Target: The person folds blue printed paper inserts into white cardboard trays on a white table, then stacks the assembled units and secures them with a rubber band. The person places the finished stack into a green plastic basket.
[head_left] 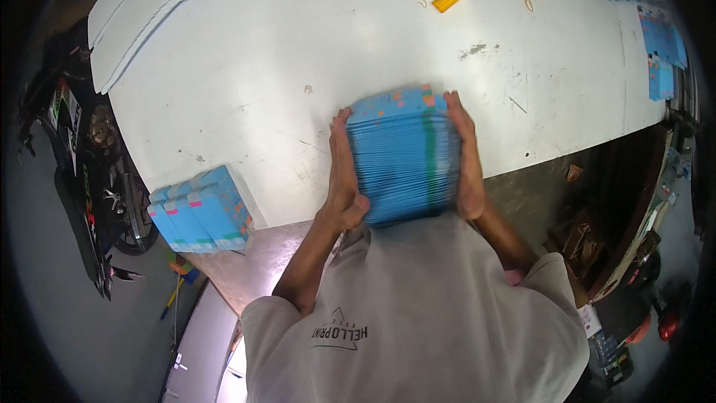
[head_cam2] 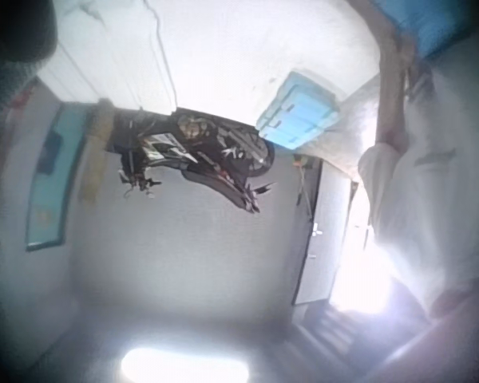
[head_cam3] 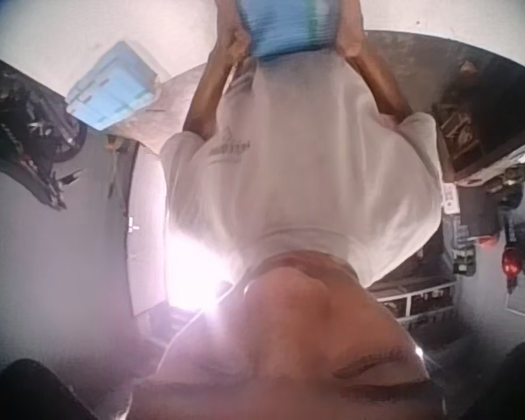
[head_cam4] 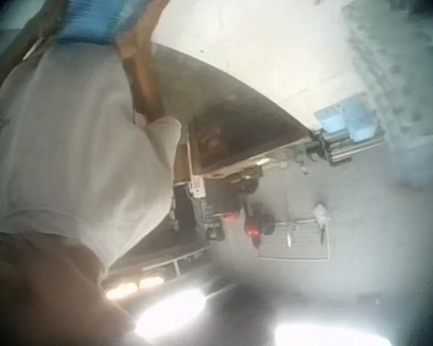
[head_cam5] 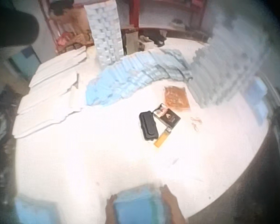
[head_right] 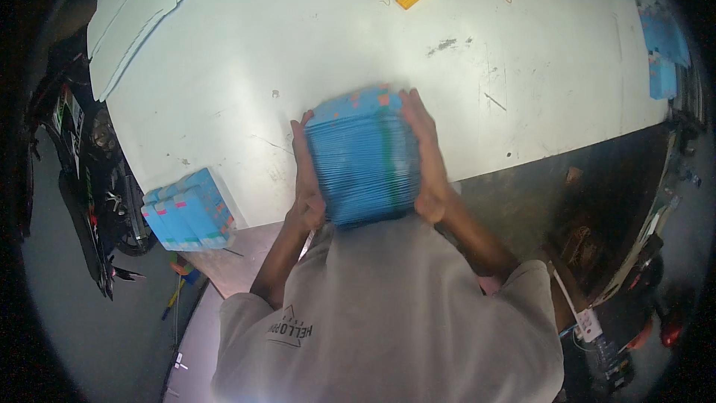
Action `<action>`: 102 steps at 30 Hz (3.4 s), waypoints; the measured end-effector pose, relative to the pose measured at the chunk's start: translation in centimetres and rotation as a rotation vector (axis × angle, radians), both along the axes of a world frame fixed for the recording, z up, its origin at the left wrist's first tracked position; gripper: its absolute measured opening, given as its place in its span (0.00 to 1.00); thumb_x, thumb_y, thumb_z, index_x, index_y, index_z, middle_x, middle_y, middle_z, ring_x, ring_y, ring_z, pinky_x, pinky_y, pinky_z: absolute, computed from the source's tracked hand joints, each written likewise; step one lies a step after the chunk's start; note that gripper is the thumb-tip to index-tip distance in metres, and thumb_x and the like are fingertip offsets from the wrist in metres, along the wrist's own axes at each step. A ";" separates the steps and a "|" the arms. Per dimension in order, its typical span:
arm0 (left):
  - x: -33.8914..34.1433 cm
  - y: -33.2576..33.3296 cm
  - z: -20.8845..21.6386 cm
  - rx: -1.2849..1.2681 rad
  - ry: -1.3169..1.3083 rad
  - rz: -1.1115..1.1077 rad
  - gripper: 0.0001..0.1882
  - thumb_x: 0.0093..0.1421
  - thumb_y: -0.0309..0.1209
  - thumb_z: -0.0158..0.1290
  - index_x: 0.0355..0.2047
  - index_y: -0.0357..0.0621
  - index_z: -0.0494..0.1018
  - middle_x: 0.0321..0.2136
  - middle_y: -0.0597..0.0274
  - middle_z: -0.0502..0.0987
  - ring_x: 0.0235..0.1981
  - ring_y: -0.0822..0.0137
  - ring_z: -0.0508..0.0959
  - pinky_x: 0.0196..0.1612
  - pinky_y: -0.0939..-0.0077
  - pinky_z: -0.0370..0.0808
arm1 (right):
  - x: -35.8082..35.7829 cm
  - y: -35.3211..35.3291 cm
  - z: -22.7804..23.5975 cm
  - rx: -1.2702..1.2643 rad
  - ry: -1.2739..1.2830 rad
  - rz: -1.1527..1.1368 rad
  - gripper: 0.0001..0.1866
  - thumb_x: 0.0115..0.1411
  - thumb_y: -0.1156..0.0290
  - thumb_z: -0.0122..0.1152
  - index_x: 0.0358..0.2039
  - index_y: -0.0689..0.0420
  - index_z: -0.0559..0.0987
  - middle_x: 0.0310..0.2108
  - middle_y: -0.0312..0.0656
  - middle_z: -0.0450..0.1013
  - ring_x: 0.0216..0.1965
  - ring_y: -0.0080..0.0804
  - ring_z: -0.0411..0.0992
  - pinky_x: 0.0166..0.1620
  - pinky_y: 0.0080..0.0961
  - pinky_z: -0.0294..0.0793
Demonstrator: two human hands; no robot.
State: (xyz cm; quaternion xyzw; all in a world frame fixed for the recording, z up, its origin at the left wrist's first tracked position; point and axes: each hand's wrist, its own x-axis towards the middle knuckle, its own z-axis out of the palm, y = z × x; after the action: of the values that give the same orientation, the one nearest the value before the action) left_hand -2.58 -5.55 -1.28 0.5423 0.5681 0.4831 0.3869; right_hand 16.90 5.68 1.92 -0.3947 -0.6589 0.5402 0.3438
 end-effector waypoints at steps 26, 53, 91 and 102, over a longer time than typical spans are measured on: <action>3.4 2.5 7.0 -0.452 -0.624 0.471 0.71 0.56 0.85 0.35 0.79 0.34 0.39 0.75 0.39 0.50 0.76 0.42 0.51 0.78 0.48 0.46 | 3.5 -0.9 -3.2 0.027 0.202 0.246 0.77 0.52 0.10 0.44 0.77 0.69 0.43 0.78 0.64 0.43 0.80 0.63 0.32 0.78 0.57 0.32; 2.0 -2.2 -0.1 -0.003 0.047 0.219 0.54 0.65 0.66 0.49 0.73 0.29 0.56 0.66 0.34 0.66 0.67 0.39 0.67 0.71 0.46 0.60 | 5.4 -2.0 -1.4 -0.285 0.099 0.196 0.53 0.66 0.27 0.53 0.74 0.61 0.61 0.71 0.58 0.63 0.77 0.54 0.54 0.75 0.52 0.54; -3.7 -2.3 6.9 -0.258 0.325 -0.410 0.72 0.39 0.42 0.77 0.77 0.36 0.43 0.70 0.37 0.61 0.70 0.35 0.63 0.77 0.28 0.46 | 6.4 4.9 4.3 -0.162 -0.427 0.882 0.64 0.37 0.64 0.82 0.75 0.56 0.59 0.72 0.57 0.60 0.74 0.59 0.57 0.74 0.53 0.60; -2.5 -2.3 4.5 -0.058 0.463 -0.267 0.74 0.34 0.45 0.81 0.75 0.29 0.49 0.66 0.30 0.65 0.66 0.31 0.68 0.71 0.29 0.61 | 6.4 1.9 2.0 0.302 -0.468 0.784 0.69 0.37 0.62 0.85 0.76 0.63 0.54 0.72 0.61 0.58 0.73 0.59 0.58 0.74 0.66 0.53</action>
State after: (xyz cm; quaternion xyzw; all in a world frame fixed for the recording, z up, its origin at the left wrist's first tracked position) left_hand -5.06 -7.82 3.24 0.6970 0.5787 0.2745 0.3224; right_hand 23.30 7.57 3.94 -0.1729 -0.8888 0.4242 0.0100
